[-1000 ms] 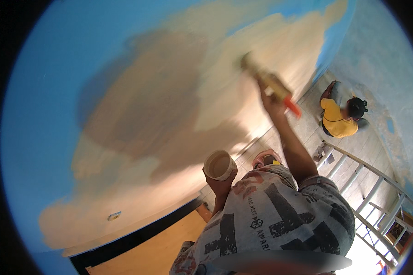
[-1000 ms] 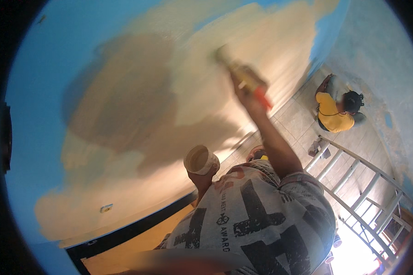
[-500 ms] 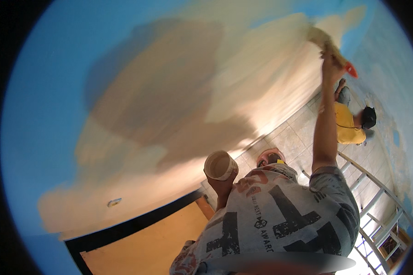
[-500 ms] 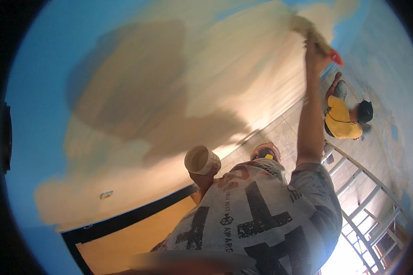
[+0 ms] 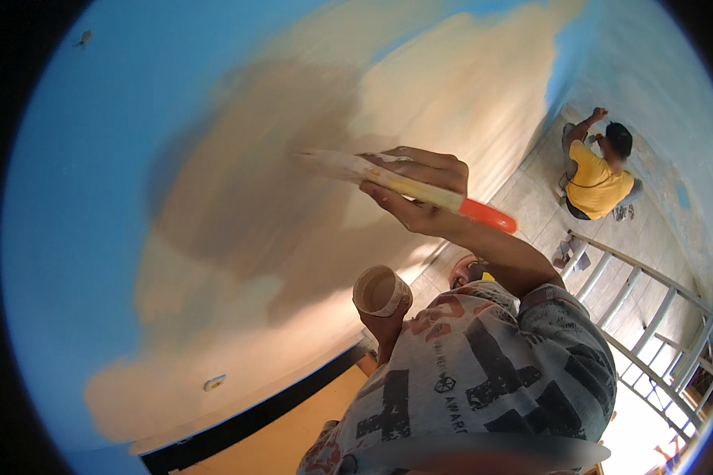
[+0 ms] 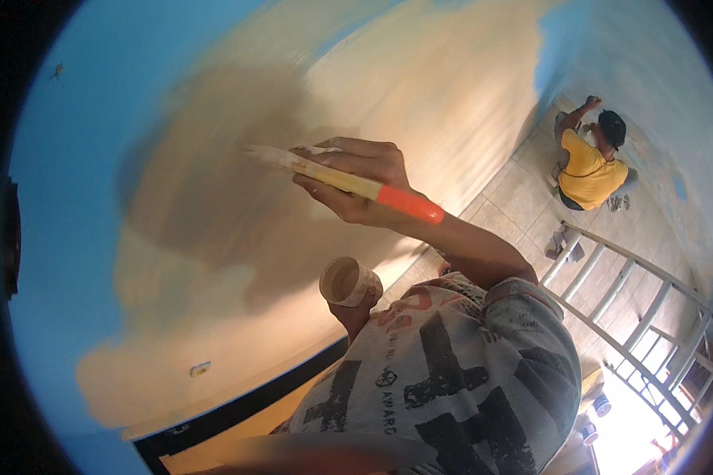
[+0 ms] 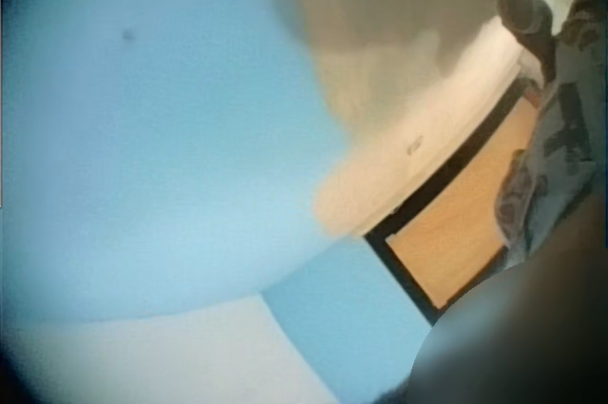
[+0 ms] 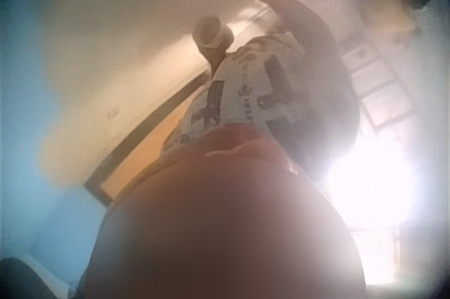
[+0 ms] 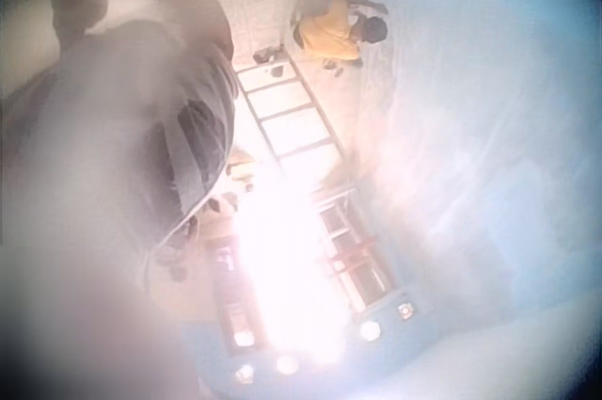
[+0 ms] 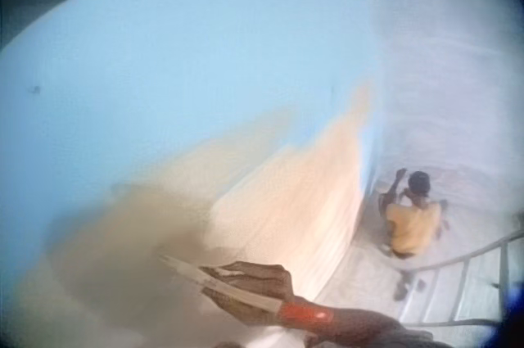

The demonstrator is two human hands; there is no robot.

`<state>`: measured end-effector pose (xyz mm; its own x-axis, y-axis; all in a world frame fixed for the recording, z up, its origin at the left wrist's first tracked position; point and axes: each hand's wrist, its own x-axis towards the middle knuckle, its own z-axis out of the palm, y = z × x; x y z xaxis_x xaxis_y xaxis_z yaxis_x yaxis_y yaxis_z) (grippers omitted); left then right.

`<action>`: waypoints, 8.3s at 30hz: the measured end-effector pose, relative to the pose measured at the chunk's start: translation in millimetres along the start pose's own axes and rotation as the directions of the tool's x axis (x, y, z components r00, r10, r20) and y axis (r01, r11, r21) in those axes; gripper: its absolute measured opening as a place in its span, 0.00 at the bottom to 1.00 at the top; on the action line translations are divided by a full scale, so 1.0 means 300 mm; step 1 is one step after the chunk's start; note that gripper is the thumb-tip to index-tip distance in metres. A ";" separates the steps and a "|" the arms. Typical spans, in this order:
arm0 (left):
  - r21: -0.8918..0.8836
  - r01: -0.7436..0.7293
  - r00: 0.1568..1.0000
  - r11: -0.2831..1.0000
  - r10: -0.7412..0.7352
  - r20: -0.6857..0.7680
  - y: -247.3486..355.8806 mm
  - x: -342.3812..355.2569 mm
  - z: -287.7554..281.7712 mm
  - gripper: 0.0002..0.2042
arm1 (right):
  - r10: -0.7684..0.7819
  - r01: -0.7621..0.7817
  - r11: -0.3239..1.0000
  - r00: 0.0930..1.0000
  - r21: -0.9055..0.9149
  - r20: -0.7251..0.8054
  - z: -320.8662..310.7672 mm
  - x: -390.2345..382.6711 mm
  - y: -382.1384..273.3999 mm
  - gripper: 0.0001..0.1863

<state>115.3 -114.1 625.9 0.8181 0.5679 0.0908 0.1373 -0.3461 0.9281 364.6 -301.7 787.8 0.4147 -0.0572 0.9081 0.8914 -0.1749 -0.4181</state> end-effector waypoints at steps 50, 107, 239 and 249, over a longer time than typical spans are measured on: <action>-0.121 -0.003 0.995 0.993 0.016 0.103 0.063 0.007 0.062 0.42 | -0.067 -0.336 0.700 0.848 -0.630 -0.526 -0.515 0.175 0.755 0.12; 0.004 0.102 0.983 0.995 -0.101 0.153 0.059 0.018 0.145 0.42 | 0.560 -0.575 0.818 0.808 0.034 0.182 -0.114 -0.261 0.229 0.18; 0.012 0.067 0.977 0.998 -0.068 0.201 -0.065 0.032 0.017 0.42 | 0.745 -0.563 0.629 0.236 0.537 -0.624 -0.537 -0.780 0.889 0.14; -0.015 0.050 0.984 0.999 -0.047 0.174 -0.101 0.013 0.038 0.42 | 0.568 -0.327 -0.008 -0.779 0.945 -0.265 -0.552 -1.864 0.271 0.22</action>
<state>120.5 -109.9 594.0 0.8952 0.4453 -0.0169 0.1700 -0.3062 0.9367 175.0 -446.6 249.6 0.1347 -0.3151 -0.9395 0.0294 0.9490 -0.3140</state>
